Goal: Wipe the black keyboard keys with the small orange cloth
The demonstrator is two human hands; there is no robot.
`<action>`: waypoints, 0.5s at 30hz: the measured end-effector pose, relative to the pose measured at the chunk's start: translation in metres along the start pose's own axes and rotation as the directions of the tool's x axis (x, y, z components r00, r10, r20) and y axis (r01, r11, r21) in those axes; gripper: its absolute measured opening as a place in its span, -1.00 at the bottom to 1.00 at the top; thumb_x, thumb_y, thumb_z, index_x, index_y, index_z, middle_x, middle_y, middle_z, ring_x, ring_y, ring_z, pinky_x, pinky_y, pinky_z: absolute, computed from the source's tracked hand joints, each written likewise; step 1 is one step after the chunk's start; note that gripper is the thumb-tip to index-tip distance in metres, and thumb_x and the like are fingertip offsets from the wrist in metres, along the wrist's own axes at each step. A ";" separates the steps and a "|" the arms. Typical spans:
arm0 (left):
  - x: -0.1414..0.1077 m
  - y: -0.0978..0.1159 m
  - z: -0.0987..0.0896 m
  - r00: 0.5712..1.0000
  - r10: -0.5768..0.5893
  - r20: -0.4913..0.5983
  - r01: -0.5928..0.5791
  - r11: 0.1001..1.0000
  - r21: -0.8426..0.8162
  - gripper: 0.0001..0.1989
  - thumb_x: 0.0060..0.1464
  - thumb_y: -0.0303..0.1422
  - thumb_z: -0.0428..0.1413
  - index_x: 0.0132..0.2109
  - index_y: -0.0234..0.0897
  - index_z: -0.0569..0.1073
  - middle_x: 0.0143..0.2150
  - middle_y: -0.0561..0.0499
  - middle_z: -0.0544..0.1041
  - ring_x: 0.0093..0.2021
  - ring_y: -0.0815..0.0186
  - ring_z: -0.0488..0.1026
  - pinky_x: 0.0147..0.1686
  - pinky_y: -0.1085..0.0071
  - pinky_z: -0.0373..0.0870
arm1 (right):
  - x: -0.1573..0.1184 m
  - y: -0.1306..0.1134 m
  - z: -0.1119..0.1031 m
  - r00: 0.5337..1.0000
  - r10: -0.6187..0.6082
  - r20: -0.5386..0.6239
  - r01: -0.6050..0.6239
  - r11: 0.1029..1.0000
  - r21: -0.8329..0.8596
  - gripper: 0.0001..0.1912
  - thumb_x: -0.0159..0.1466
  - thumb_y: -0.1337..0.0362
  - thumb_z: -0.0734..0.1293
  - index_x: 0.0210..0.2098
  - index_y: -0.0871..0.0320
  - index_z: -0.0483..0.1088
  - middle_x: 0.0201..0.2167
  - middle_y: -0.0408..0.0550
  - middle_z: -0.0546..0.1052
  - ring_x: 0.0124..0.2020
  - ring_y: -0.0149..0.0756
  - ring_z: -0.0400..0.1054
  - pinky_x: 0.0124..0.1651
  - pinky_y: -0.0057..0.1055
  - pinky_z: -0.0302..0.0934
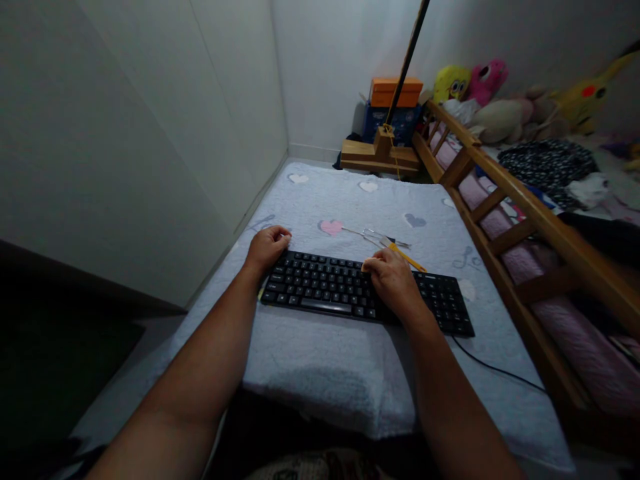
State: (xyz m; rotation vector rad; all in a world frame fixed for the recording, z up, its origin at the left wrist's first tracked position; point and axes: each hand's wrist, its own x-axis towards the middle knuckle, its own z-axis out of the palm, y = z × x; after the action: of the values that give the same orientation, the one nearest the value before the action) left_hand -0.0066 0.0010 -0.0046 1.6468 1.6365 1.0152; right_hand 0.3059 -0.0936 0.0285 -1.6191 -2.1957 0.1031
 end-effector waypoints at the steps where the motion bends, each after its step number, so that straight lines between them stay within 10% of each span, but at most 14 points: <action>1: 0.000 0.000 0.000 1.000 0.002 0.003 -0.002 1.000 -0.006 -0.71 -0.05 -0.14 0.14 -0.29 -0.27 0.54 -0.53 0.09 0.41 -0.47 0.29 0.32 -0.38 0.36 0.21 | -0.001 0.002 -0.001 1.000 -0.002 -0.004 0.002 1.000 -0.001 -0.71 0.33 0.47 0.28 -0.25 0.11 0.64 -0.19 0.06 0.52 -0.11 -0.13 0.34 0.01 -0.23 0.20; 15: 0.001 0.001 -0.001 1.000 -0.006 0.020 0.006 1.000 0.006 -0.71 -0.07 -0.15 0.15 -0.30 -0.27 0.55 -0.54 0.09 0.41 -0.49 0.30 0.31 -0.42 0.36 0.19 | -0.014 0.035 -0.021 0.990 0.137 0.021 -0.134 0.983 -0.124 -0.70 0.31 0.44 0.26 -0.31 0.07 0.64 -0.19 0.08 0.53 -0.10 -0.08 0.34 -0.05 -0.20 0.17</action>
State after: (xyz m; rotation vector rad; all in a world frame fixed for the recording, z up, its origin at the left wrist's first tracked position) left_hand -0.0074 0.0019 -0.0029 1.6494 1.6316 0.9885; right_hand 0.3481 -0.0991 0.0334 -1.8450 -2.1494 0.0319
